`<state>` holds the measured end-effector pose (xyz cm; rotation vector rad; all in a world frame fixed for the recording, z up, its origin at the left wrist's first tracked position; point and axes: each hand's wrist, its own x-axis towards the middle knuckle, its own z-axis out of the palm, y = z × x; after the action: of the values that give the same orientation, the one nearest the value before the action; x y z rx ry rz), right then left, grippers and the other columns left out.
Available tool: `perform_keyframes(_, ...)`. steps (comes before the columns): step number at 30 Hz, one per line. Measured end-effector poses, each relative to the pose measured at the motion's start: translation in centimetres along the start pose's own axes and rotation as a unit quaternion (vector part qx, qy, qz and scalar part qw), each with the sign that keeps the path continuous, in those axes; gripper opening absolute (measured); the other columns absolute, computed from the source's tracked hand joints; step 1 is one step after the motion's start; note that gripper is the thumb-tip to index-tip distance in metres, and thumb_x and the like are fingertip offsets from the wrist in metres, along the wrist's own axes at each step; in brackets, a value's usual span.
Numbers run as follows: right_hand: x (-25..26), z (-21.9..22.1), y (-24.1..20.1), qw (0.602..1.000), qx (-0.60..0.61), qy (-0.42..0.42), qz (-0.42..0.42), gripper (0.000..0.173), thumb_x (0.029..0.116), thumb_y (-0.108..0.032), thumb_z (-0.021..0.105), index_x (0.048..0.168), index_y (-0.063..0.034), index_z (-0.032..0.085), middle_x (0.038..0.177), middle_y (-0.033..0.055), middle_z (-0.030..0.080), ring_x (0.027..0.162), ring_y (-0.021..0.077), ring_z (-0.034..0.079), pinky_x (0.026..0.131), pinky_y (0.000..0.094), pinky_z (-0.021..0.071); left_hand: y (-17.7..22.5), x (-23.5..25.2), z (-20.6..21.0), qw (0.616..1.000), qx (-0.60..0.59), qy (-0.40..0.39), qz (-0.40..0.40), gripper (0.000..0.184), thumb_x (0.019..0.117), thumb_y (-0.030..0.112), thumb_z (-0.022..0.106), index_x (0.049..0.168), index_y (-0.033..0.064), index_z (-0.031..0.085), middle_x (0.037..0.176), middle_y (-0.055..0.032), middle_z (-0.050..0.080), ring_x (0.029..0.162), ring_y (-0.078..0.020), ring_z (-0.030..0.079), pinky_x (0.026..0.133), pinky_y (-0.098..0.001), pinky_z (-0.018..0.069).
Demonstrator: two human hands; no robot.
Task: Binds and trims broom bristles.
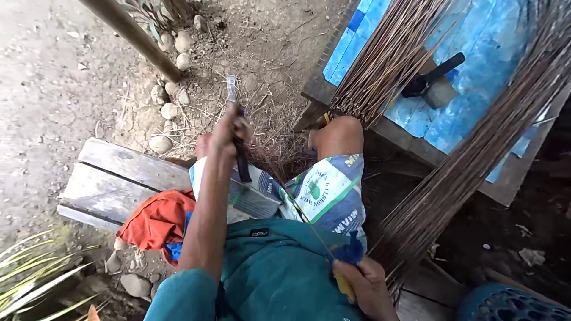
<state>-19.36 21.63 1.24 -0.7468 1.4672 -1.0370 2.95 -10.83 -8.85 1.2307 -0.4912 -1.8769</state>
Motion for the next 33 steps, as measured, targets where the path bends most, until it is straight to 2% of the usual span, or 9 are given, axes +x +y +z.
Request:
perform_keyframes(3,-1.0,-0.5,1.2,0.969,0.214,0.058,0.106,0.014,0.0964,-0.022,0.064,0.102,-0.0170,0.076,0.075,-0.0029,0.071,0.050,-0.0027,0.055,0.045,0.0134,0.0460,1.7,3.0,-2.0,0.980,-0.151,0.130,0.025,0.036,0.1092,0.046,0.037,0.091,0.0205,0.055,0.058,0.0090,0.047,0.044,-0.0024,0.044,0.043,-0.0184,0.0424)
perform_keyframes(8,1.4,-1.1,1.6,0.892,0.437,-0.001,0.116,0.023,0.0974,-0.030,0.066,0.106,-0.0103,0.074,0.054,-0.0072,0.055,0.043,-0.0020,0.050,0.043,0.0145,0.0449,-1.3,-3.2,1.7,0.996,0.013,-0.074,-0.041,0.034,0.1085,0.047,0.039,0.107,0.0204,0.060,0.056,0.0101,0.049,0.045,-0.0017,0.046,0.046,-0.0195,0.0450)
perform_keyframes(11,3.1,-0.7,0.2,0.953,0.291,0.051,0.070,0.017,0.0949,-0.027,0.071,0.102,-0.0120,0.076,0.060,-0.0050,0.061,0.044,-0.0024,0.050,0.042,0.0141,0.0441,-4.4,-10.2,5.1,0.951,0.102,-0.263,-0.128,0.010,0.0975,0.031,0.061,0.096,0.0206,0.063,0.061,0.0082,0.058,0.048,-0.0004,0.052,0.046,-0.0172,0.0453)
perform_keyframes(14,4.4,-0.2,-0.1,0.996,0.013,0.030,-0.084,0.014,0.1015,-0.021,0.063,0.110,-0.0218,0.073,0.074,-0.0110,0.069,0.053,-0.0062,0.057,0.047,0.0117,0.0493,-6.7,-13.7,7.1,0.890,0.074,-0.396,-0.213,0.008,0.1015,0.018,0.058,0.097,0.0189,0.064,0.072,0.0108,0.064,0.051,0.0041,0.051,0.046,-0.0128,0.0437)
perform_keyframes(17,3.6,-0.4,-0.1,0.979,-0.117,0.023,-0.163,0.009,0.1028,-0.019,0.062,0.106,-0.0162,0.070,0.074,-0.0107,0.067,0.056,-0.0084,0.058,0.050,0.0100,0.0511,-5.4,-11.0,6.2,0.930,0.099,-0.320,-0.150,0.017,0.1003,0.023,0.055,0.086,0.0216,0.065,0.059,0.0132,0.056,0.047,0.0049,0.047,0.046,-0.0129,0.0406)
perform_keyframes(19,1.9,-0.7,0.4,0.980,-0.125,0.015,-0.152,0.009,0.1028,-0.020,0.062,0.106,-0.0164,0.070,0.073,-0.0102,0.066,0.056,-0.0083,0.057,0.050,0.0099,0.0507,-3.4,-6.6,4.5,0.961,0.118,-0.238,-0.074,0.022,0.1055,0.028,0.048,0.098,0.0147,0.063,0.058,0.0100,0.054,0.046,0.0008,0.048,0.045,-0.0166,0.0438)
perform_keyframes(25,-2.2,-1.1,1.3,0.995,0.065,0.070,0.025,0.016,0.1006,-0.018,0.061,0.103,-0.0229,0.076,0.075,-0.0099,0.071,0.052,-0.0059,0.056,0.047,0.0118,0.0482,1.7,3.1,-1.9,0.992,-0.087,0.095,0.013,0.042,0.1107,0.045,0.031,0.098,0.0163,0.058,0.055,0.0097,0.046,0.042,-0.0004,0.042,0.041,-0.0160,0.0404)
perform_keyframes(27,-1.7,-1.3,1.6,0.971,0.199,0.094,0.090,0.016,0.0994,-0.024,0.062,0.103,-0.0181,0.077,0.065,-0.0052,0.067,0.047,-0.0030,0.053,0.044,0.0134,0.0455,1.6,2.5,-1.5,0.988,-0.132,0.079,0.019,0.044,0.1109,0.047,0.029,0.101,0.0166,0.060,0.057,0.0087,0.049,0.043,-0.0011,0.044,0.042,-0.0162,0.0417)
perform_keyframes(33,0.3,-1.8,1.5,0.909,0.389,-0.002,0.151,0.022,0.0972,-0.031,0.066,0.105,-0.0129,0.076,0.053,-0.0101,0.056,0.043,-0.0043,0.050,0.043,0.0130,0.0449,-2.8,-4.1,2.0,0.970,0.007,-0.231,-0.072,0.032,0.1012,0.051,0.054,0.106,0.0200,0.061,0.058,0.0089,0.051,0.046,-0.0025,0.048,0.047,-0.0198,0.0473)
